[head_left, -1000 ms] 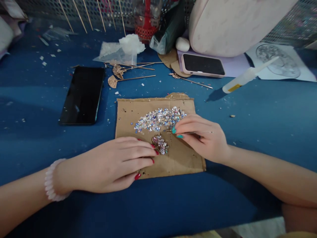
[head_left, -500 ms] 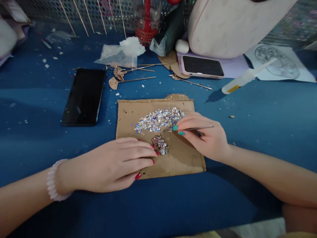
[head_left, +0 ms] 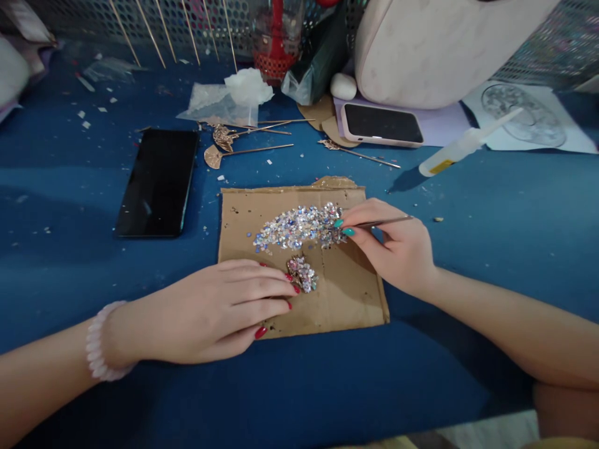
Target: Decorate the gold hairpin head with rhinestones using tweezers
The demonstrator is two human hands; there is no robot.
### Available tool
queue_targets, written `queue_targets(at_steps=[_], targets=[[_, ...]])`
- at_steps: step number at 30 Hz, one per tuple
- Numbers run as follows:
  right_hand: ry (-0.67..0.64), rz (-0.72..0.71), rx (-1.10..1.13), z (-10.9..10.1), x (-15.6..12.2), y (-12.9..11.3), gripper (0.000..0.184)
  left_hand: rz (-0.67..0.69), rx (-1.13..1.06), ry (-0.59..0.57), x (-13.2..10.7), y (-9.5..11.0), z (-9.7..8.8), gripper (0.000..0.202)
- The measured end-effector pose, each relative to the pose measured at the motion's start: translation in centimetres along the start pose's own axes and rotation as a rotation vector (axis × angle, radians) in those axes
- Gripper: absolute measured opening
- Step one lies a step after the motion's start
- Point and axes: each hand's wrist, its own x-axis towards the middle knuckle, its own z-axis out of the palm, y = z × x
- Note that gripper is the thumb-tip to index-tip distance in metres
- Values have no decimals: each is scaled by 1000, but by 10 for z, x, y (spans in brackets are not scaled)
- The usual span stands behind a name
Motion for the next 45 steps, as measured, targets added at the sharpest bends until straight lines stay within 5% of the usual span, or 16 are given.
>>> queue_targets(at_steps=[10,29,45], targets=[[35,89,-8,-1,-1,5,11,-6,4,-24,0,0,-1,34],[-58,0,50,-3,0,3,12,-3,12,-38,0,-1,-1,34],[-8,1,92,-2,-3,4,11,-7,7,-28,-1,-1,0,36]])
